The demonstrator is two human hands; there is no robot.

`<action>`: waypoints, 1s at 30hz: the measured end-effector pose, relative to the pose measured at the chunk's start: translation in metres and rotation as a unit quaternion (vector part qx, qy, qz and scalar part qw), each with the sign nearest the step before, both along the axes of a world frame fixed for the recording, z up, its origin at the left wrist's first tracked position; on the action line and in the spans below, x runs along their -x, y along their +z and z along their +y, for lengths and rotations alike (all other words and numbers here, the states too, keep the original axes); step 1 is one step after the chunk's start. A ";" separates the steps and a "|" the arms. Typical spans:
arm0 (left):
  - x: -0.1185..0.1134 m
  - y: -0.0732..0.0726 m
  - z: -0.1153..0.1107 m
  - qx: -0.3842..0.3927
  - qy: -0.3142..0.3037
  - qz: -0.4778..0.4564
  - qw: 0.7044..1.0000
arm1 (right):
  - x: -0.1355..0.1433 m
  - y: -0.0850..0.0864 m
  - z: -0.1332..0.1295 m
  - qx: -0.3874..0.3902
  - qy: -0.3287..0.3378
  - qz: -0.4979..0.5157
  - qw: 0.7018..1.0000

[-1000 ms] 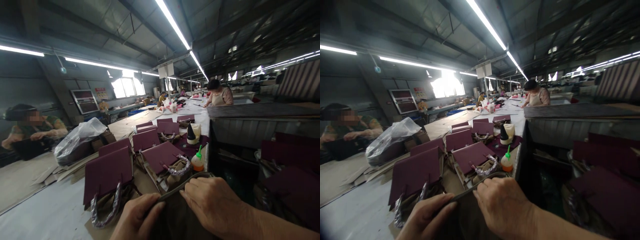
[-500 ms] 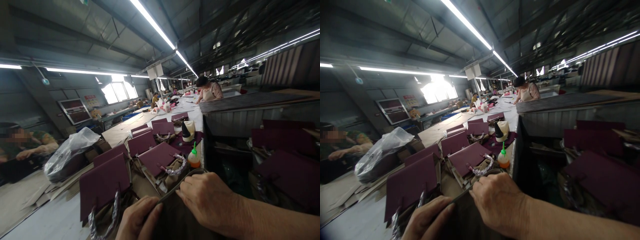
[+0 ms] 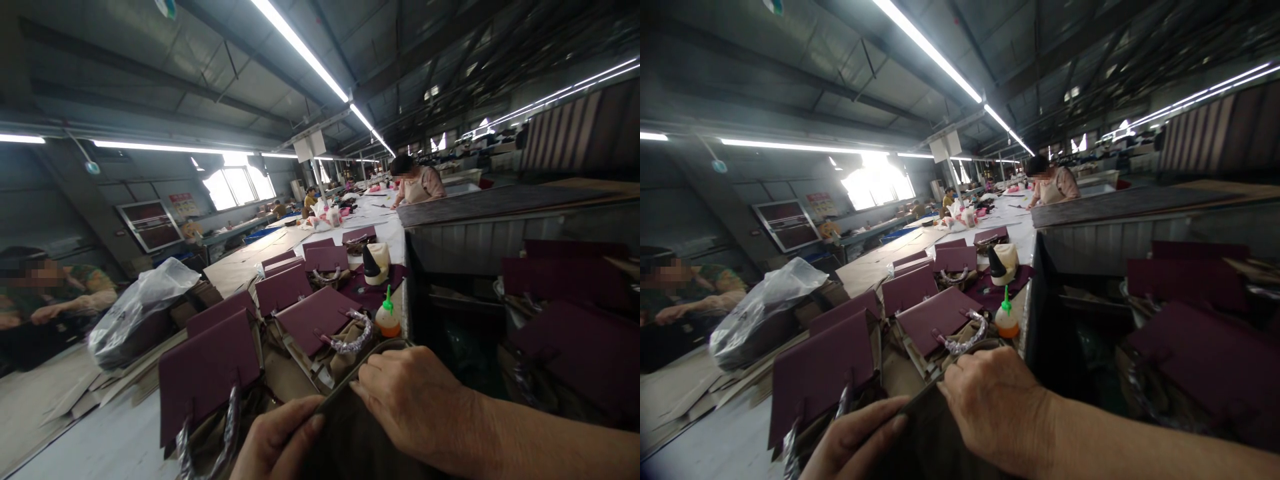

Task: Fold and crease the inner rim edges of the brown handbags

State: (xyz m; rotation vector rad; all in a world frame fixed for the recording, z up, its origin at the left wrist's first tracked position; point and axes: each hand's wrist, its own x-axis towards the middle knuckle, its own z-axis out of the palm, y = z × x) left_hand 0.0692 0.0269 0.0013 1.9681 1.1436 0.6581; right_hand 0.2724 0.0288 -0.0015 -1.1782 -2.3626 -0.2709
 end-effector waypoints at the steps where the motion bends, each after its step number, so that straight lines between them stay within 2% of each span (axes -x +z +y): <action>1: 0.000 0.002 -0.001 0.004 -0.011 -0.008 1.000 | 0.000 0.000 0.000 0.000 0.001 0.000 1.000; 5: -0.001 0.010 -0.002 0.030 -0.046 0.010 0.998 | 0.002 0.002 -0.001 0.003 -0.002 -0.002 1.000; 8: -0.005 0.014 -0.001 0.038 -0.030 0.063 0.997 | 0.002 0.003 0.000 0.002 -0.002 -0.006 1.000; 11: -0.012 0.014 0.002 0.011 -0.015 0.092 0.996 | 0.003 0.005 0.000 0.002 -0.001 -0.018 1.000; 17: -0.020 0.015 0.006 0.026 -0.041 0.091 0.995 | 0.003 0.007 -0.002 0.026 -0.008 -0.027 0.999; 23: -0.021 0.016 0.009 0.027 -0.025 0.121 0.992 | 0.003 0.009 -0.001 0.030 0.000 -0.028 0.999; 30: -0.025 0.018 0.011 0.046 -0.041 0.087 0.994 | 0.003 0.009 0.000 0.034 0.012 -0.029 0.999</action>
